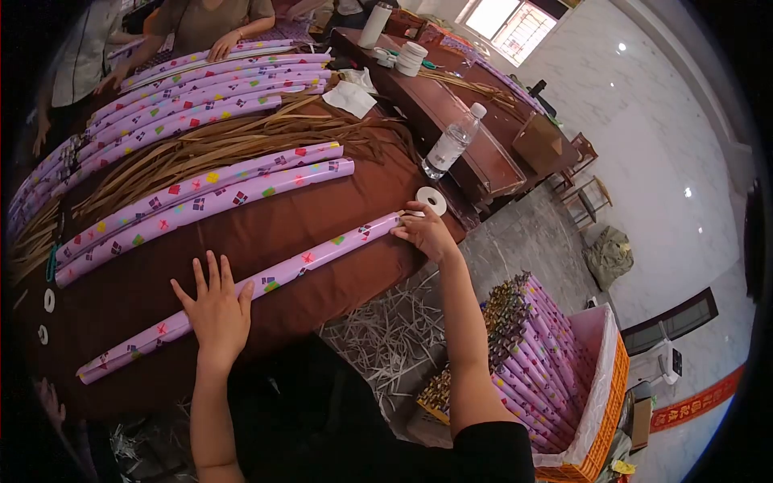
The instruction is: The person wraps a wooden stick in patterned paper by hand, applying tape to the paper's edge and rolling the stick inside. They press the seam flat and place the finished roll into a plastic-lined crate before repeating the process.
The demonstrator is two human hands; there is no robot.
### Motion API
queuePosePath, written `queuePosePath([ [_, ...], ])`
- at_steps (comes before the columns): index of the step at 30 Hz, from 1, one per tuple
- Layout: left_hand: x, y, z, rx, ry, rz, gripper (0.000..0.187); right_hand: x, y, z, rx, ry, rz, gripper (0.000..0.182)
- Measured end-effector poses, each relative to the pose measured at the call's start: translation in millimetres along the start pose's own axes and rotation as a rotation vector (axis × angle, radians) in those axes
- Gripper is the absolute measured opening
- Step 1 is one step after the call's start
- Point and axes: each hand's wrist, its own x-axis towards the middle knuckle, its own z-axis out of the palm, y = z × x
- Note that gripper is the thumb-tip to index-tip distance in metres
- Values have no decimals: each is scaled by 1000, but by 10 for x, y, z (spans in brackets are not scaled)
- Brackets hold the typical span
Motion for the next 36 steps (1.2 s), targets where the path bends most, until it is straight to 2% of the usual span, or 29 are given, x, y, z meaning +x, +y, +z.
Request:
queuePosePath([
  [3, -11, -4, 45, 21, 46, 9, 62, -76, -64, 72, 85, 39, -15, 45],
  [5, -18, 6, 34, 22, 50, 8, 62, -63, -7, 186, -201, 193, -51, 41],
  [9, -21, -7, 75, 33, 79, 16, 62, 24, 136, 85, -202, 174, -114, 41],
  [11, -7, -7, 53, 16, 55, 9, 62, 17, 135, 51, -74, 96, -146, 45],
  [15, -7, 9, 33, 17, 39, 4, 62, -40, 74, 172, -90, 142, -119, 50],
  [17, -20, 7, 63, 31, 75, 12, 62, -62, 45, 253, -260, 135, -84, 55],
  [20, -32, 7, 75, 48, 90, 20, 63, -67, 17, 347, -283, 212, -71, 59],
  [30, -13, 11, 44, 34, 53, 6, 63, 5, 45, 188, -252, 157, -38, 58],
  [36, -7, 5, 32, 23, 34, -2, 63, -54, 80, 156, -130, 145, -81, 54],
])
